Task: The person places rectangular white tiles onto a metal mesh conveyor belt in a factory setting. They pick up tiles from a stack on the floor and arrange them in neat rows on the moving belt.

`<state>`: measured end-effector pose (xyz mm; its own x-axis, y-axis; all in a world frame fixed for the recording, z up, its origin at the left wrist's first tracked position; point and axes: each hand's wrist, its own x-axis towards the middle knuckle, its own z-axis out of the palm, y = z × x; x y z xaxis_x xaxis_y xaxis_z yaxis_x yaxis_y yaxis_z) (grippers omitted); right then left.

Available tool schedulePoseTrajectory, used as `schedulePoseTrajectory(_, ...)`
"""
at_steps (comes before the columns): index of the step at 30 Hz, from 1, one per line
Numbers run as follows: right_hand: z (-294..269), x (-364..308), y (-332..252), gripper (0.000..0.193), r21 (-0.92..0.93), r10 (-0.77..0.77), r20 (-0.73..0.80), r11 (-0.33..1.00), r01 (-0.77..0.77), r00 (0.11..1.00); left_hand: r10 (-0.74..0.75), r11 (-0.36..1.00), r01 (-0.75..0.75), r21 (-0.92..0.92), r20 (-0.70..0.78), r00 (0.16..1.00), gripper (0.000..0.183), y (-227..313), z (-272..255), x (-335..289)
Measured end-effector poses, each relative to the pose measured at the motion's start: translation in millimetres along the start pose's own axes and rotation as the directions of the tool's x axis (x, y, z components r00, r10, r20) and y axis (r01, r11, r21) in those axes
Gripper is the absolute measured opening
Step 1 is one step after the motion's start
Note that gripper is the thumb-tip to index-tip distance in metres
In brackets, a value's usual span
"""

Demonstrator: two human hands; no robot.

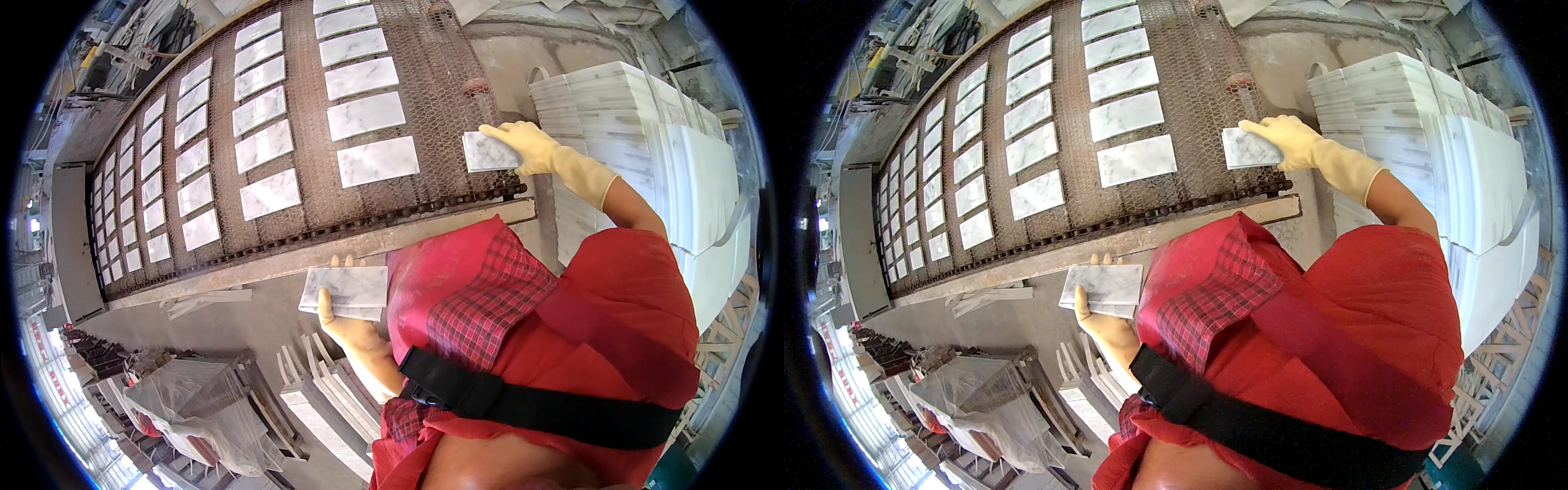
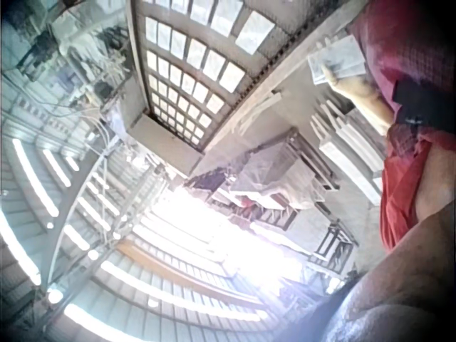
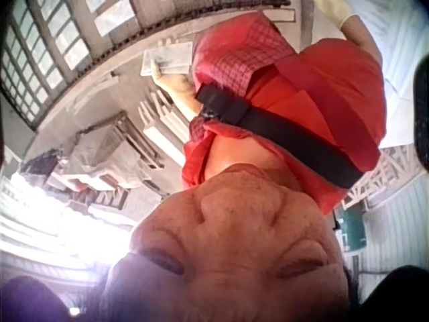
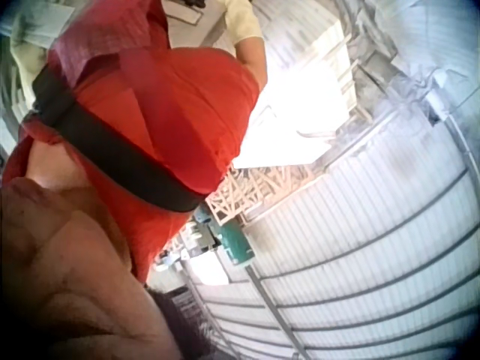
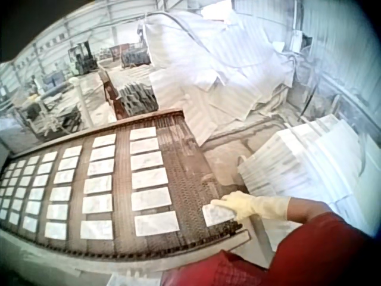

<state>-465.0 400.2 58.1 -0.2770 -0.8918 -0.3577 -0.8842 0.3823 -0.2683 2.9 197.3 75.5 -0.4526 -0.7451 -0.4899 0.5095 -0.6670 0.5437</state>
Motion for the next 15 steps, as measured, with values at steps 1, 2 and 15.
schedulePoseTrajectory(1, -0.8, 1.3, -0.6, 0.125, 0.007, -0.004, 0.009, 1.000, 0.004, 1.000, -0.009, 1.000, 0.010, -0.026, 0.011, 1.000, 0.086, 0.6, 0.1, -0.5)
schedulePoseTrajectory(2, -0.3, 2.0, -0.1, 0.125, 0.011, -0.006, 0.012, 1.000, 0.006, 1.000, -0.014, 0.999, 0.014, -0.032, 0.014, 1.000, 0.086, 0.3, 0.7, -1.4)
schedulePoseTrajectory(15, 6.5, 15.7, 17.4, 0.123, 0.036, -0.023, -0.101, 0.999, 0.026, 0.995, -0.015, 0.995, 0.015, 0.094, -0.002, 1.000, 0.085, -10.9, 4.5, -11.9)
